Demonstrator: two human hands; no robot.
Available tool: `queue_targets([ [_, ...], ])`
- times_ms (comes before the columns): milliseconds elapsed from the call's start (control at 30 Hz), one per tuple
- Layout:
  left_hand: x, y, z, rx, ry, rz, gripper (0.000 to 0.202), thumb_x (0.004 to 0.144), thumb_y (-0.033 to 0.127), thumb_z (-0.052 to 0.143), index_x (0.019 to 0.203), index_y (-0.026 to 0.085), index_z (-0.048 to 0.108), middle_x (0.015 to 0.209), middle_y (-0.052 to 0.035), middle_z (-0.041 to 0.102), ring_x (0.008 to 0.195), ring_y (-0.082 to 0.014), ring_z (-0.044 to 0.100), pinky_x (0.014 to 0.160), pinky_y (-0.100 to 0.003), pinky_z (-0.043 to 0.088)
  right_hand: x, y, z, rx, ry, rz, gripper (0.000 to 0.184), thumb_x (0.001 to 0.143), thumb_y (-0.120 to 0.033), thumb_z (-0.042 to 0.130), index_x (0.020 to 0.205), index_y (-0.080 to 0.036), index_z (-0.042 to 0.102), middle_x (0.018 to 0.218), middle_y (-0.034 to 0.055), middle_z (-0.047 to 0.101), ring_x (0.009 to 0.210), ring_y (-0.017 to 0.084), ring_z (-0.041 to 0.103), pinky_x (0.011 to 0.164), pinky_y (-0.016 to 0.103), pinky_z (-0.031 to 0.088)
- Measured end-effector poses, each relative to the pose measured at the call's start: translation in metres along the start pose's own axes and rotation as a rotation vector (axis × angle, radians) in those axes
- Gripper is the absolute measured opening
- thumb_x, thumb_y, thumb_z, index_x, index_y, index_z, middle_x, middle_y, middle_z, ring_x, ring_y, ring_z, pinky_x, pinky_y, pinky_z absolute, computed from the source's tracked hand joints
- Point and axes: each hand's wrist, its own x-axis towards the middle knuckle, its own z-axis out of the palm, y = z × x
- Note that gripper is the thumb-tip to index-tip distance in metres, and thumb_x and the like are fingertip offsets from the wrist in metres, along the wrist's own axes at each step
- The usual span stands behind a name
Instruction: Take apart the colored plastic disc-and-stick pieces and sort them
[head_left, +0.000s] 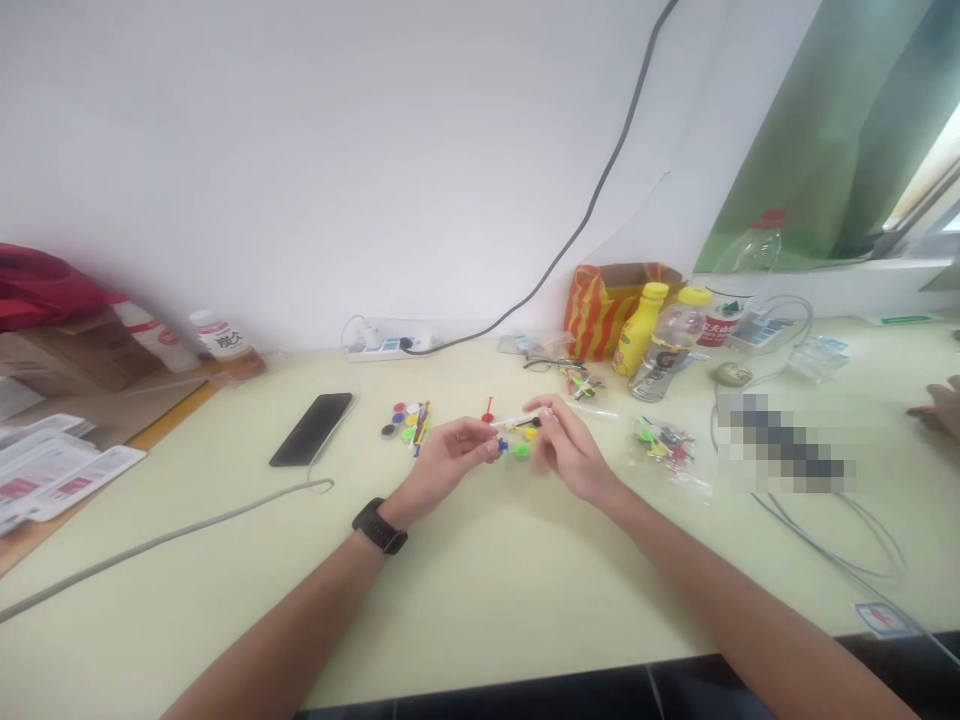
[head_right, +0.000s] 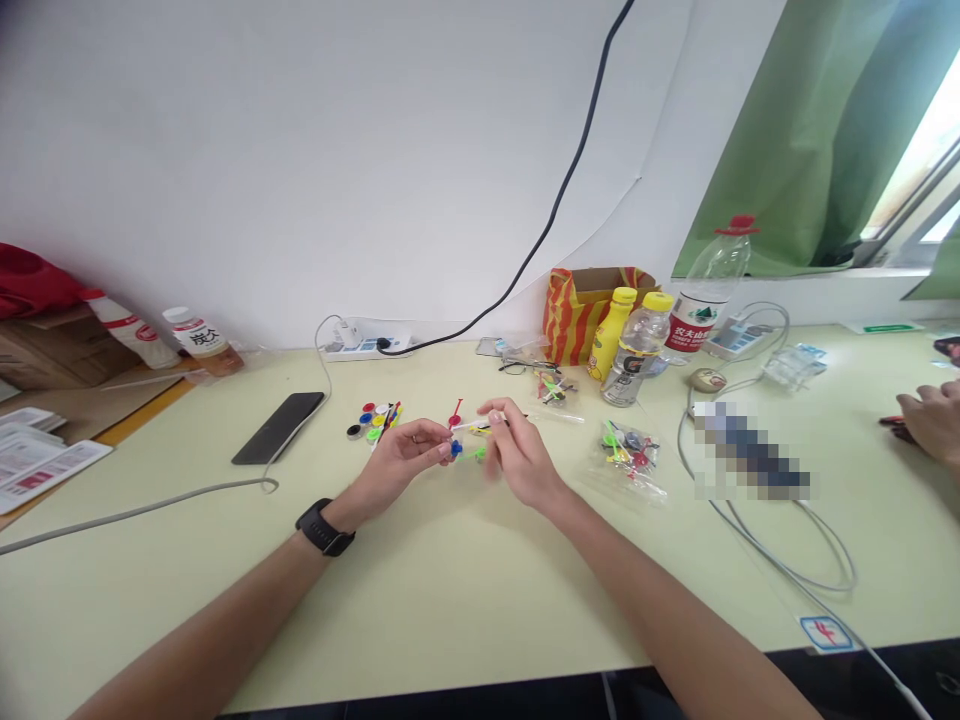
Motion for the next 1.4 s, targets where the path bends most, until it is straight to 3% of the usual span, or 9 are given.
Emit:
queue_targets([
  [67,0.0,0.0,0.0,0.007,0.002,0.004,0.026,0.085,0.033,0.081,0.101,0.014,0.071,0.096,-0.0073,0.071,0.084,-0.0162,0.066,0.082,-0.032,0.055,0.003,0.001,-0.002,0.086,-0.035,0.06,0.037,0.105,-0.057,0.039,0.098,-0.024,0.053,0.051,-0.0089,0.032,0.045,0.012,0.026,0.044,0.025,0.024],
  [133,0.0,0.001,0.0,0.005,0.0,0.011,0.026,0.086,0.033,0.081,0.101,0.015,0.071,0.098,-0.0075,0.07,0.085,-0.0164,0.066,0.082,-0.032,0.055,0.007,0.002,-0.005,0.107,-0.047,0.061,0.037,0.102,-0.059,0.046,0.092,-0.023,0.052,0.051,-0.0097,0.029,0.045,0.01,0.023,0.044,0.025,0.02],
  [333,0.001,0.002,0.0,0.029,0.009,0.025,0.025,0.085,0.033,0.081,0.1,0.015,0.071,0.097,-0.0072,0.071,0.085,-0.0168,0.067,0.08,-0.031,0.055,0.009,0.003,-0.006,-0.001,-0.118,0.033,0.035,0.096,-0.055,0.058,0.086,-0.022,0.054,0.061,-0.0058,0.042,0.054,0.011,0.037,0.05,0.025,0.028],
  [567,0.002,0.004,0.0,0.042,0.043,0.054,0.024,0.086,0.033,0.08,0.099,0.015,0.071,0.098,-0.0072,0.072,0.086,-0.0166,0.068,0.081,-0.031,0.057,0.009,0.008,-0.005,-0.098,-0.113,0.003,0.034,0.096,-0.052,0.06,0.082,-0.02,0.058,0.066,-0.003,0.048,0.058,0.012,0.041,0.054,0.026,0.032],
  [967,0.004,-0.01,-0.001,0.099,0.161,0.014,0.03,0.082,0.04,0.083,0.092,0.016,0.068,0.094,-0.0059,0.074,0.085,-0.0211,0.075,0.088,-0.04,0.063,0.011,0.003,-0.01,-0.155,-0.067,-0.007,0.034,0.095,-0.051,0.059,0.081,-0.02,0.06,0.063,-0.003,0.049,0.056,0.012,0.043,0.052,0.026,0.033],
  [1133,0.004,-0.007,0.0,0.089,0.196,0.009,0.032,0.081,0.041,0.083,0.089,0.016,0.067,0.099,-0.0071,0.075,0.081,-0.0206,0.076,0.086,-0.041,0.064,0.013,0.003,-0.013,-0.151,-0.033,-0.019,0.033,0.093,-0.051,0.061,0.081,-0.02,0.06,0.063,-0.0034,0.048,0.056,0.012,0.043,0.052,0.026,0.033],
  [1400,0.004,-0.004,-0.002,0.017,0.173,-0.021,0.033,0.086,0.043,0.078,0.106,0.019,0.07,0.102,-0.0093,0.077,0.089,-0.0242,0.076,0.092,-0.043,0.061,0.016,0.011,-0.017,-0.302,0.031,-0.03,0.028,0.092,-0.043,0.061,0.077,-0.02,0.059,0.059,-0.0043,0.047,0.054,0.012,0.041,0.051,0.026,0.031],
])
